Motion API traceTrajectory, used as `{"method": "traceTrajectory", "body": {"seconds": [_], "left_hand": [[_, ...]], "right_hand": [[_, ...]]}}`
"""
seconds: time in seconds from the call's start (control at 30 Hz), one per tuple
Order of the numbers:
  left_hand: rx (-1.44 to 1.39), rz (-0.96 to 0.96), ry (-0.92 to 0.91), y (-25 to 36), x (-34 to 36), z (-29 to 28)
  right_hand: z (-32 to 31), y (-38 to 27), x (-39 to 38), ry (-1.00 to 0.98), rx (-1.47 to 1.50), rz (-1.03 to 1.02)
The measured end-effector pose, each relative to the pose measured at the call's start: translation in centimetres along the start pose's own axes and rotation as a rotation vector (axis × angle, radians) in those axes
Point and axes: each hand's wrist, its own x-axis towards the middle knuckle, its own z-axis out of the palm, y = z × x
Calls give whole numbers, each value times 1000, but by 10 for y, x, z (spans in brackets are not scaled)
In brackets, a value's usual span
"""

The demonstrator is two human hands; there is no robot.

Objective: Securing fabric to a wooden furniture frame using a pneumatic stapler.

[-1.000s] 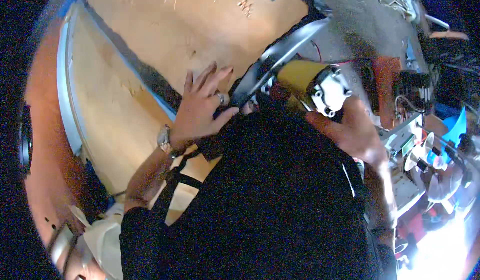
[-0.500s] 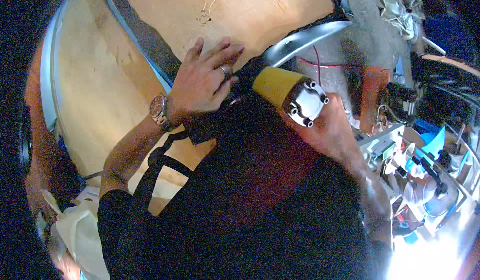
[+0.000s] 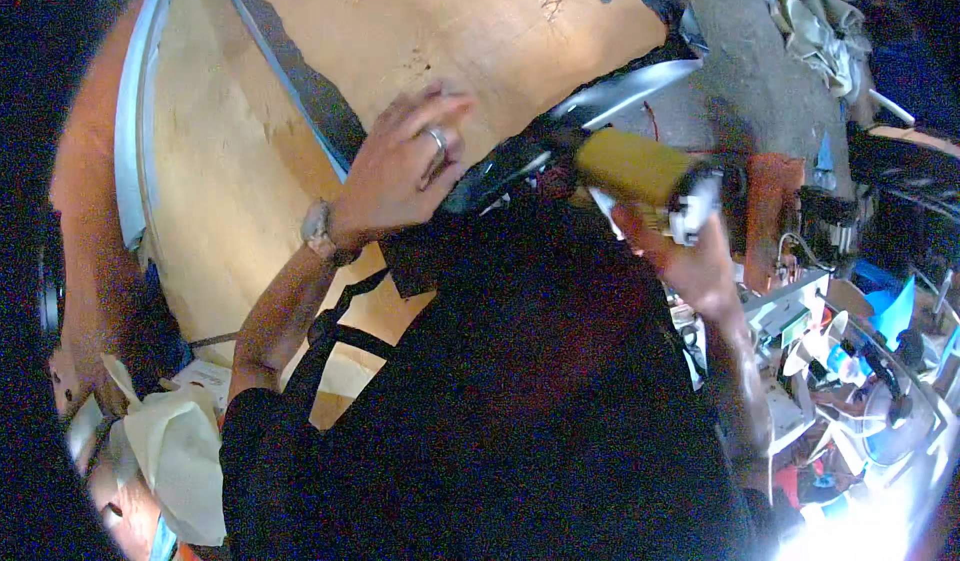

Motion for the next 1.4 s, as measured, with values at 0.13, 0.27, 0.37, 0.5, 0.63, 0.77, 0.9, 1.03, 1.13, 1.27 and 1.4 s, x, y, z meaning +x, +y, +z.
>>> {"method": "traceTrajectory", "body": {"seconds": [0.13,0.27,0.37,0.5,0.63,0.77,0.9,1.03,1.13,1.27,1.4], "left_hand": [[-113,-8,88,1,52,5],[-173,139,92,27,136,42],[-43,112,56,51,167,61],[26,117,-85,60,178,59],[-69,270,-87,44,189,44],[-171,264,-87,33,194,40],[-168,214,-26,30,191,49],[-224,149,-48,24,187,57],[-229,157,-30,19,184,62],[-262,203,26,19,183,66],[-238,208,-15,21,187,60]], "right_hand": [[-42,42,1,201,64,-52],[-68,84,3,349,-44,-12],[-72,100,-2,422,8,-38],[-69,102,1,451,169,51],[-74,85,14,347,83,143],[-82,52,28,268,35,-3],[-81,28,40,268,-157,-18],[-79,28,49,223,-200,35],[-74,34,53,196,-324,141],[-68,33,57,198,-598,-48],[-73,24,58,170,-344,61]]}}
